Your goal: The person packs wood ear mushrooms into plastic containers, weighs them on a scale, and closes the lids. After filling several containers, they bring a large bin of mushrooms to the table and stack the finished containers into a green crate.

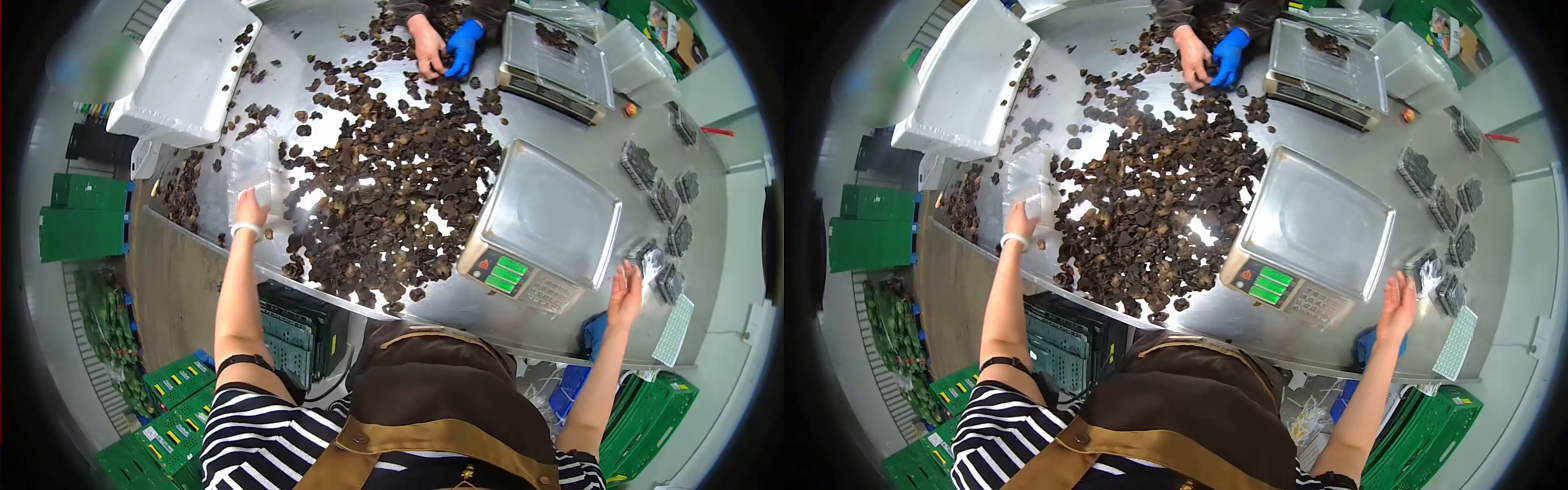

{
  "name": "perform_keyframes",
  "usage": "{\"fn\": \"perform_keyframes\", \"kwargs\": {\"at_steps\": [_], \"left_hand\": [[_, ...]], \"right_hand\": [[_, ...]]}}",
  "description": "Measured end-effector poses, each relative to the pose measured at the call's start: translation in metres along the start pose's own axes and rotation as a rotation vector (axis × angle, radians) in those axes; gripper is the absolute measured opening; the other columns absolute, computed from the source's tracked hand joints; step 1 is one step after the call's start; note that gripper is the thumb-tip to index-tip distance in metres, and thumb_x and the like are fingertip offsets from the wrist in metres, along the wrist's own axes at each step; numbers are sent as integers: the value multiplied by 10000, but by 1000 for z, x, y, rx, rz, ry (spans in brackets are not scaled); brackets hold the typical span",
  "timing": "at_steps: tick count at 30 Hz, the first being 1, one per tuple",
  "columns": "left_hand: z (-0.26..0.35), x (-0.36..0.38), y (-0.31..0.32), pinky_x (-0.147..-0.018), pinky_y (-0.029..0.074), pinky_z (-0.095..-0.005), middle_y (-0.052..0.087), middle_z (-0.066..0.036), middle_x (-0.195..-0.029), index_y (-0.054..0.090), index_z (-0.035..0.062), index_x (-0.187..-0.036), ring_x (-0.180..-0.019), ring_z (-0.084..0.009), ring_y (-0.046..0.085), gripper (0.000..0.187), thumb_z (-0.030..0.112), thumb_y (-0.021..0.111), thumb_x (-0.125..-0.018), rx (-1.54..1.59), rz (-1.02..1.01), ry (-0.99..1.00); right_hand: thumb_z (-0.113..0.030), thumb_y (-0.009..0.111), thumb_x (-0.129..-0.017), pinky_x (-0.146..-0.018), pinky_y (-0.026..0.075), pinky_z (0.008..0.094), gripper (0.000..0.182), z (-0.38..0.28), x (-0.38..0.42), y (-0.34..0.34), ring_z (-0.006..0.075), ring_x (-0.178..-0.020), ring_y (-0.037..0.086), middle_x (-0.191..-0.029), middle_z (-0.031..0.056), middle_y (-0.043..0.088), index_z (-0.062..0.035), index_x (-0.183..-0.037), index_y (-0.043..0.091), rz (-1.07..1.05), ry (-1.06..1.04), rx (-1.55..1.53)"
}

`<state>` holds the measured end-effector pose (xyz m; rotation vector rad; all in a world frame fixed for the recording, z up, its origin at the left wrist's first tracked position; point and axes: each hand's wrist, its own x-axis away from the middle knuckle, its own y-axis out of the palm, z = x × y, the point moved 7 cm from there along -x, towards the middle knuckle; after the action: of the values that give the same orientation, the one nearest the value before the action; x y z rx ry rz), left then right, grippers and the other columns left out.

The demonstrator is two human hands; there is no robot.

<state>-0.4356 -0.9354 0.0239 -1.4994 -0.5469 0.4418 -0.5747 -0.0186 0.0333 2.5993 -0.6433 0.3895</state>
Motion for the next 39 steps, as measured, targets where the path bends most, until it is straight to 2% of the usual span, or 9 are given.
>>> {"fn": "perform_keyframes", "kwargs": {"at_steps": [7, 11, 15, 20, 24, 26, 30, 33, 39], "left_hand": [[-38, 35, 22, -786, 523, -471, 662, -162, -1020, 628, 72, -949, -910, -373, 649, 126, 139, 541, -888, -206, -213, 228], [-16, 45, -24, -692, 485, -469, 612, -132, -849, 543, 60, -856, -837, -345, 617, 209, 93, 723, -755, -33, 104, 351], [20, 53, -80, -645, 441, -471, 562, -129, -780, 533, 66, -845, -764, -345, 580, 247, 73, 742, -714, 200, 299, 390], [180, 126, -156, -665, 467, -409, 543, -83, -739, 551, 84, -829, -725, -302, 571, 130, 75, 619, -719, 440, 564, 868], [262, 152, -157, -941, 459, -440, 599, -97, -1046, 623, 114, -1068, -1043, -283, 577, 352, 175, 696, -729, 443, 633, 1068], [243, 116, -143, -990, 423, -484, 549, -132, -1272, 581, 132, -1237, -1187, -334, 518, 602, 249, 809, -692, 575, 454, 810], [135, 65, 6, -1020, 397, -514, 512, -160, -1346, 558, 175, -1334, -1252, -406, 457, 701, 527, 755, -760, 293, 97, 260], [119, 94, 45, -1040, 362, -557, 481, -159, -1378, 574, 246, -1338, -1275, -418, 407, 729, 654, 699, -747, 214, -146, 225], [140, 174, 18, -1052, 309, -552, 473, -116, -1381, 601, 160, -1256, -1281, -379, 396, 676, 517, 780, -711, 406, -95, 560]], "right_hand": [[-125, 584, -956, -750, 521, 270, 257, 76, 98, 172, 149, -837, 639, -1040, 93, 669, -28, -1193, 569, -408, 19, 665], [-53, 623, -910, -780, 527, 287, 228, 133, 154, 242, 156, -833, 652, -1015, 93, 682, -24, -1135, 599, -824, -27, 780], [-60, 672, -827, -887, 510, 380, 298, 125, 248, 333, 262, -1005, 636, -1094, 71, 667, -55, -1123, 633, -1231, -852, 1142], [-146, 641, -825, -1069, 368, 494, 364, 98, 345, 407, 248, -1224, 507, -1266, 55, 594, -100, -1187, 634, -1062, -1549, 1177], [-107, 632, -769, -972, 423, 474, 150, 118, 289, 413, 278, -923, 575, -872, 100, 608, -55, -911, 632, -985, -1415, 1571], [-71, 617, -749, -859, 440, 461, 58, 115, 237, 382, 300, -835, 555, -775, 111, 570, -59, -777, 569, -808, -1358, 1638], [-89, 656, -765, -863, 441, 466, 168, 105, 150, 290, 333, -918, 567, -891, 135, 604, -28, -910, 597, -630, -1170, 1890], [-123, 684, -773, -937, 440, 467, 384, 98, 156, 280, 357, -1074, 555, -1070, 162, 603, -8, -1123, 577, -453, -1426, 1892], [-238, 733, -760, -963, 447, 440, 621, 200, 260, 322, 332, -1191, 507, -1372, 159, 476, -50, -1305, 502, -1245, -968, 1647]]}}
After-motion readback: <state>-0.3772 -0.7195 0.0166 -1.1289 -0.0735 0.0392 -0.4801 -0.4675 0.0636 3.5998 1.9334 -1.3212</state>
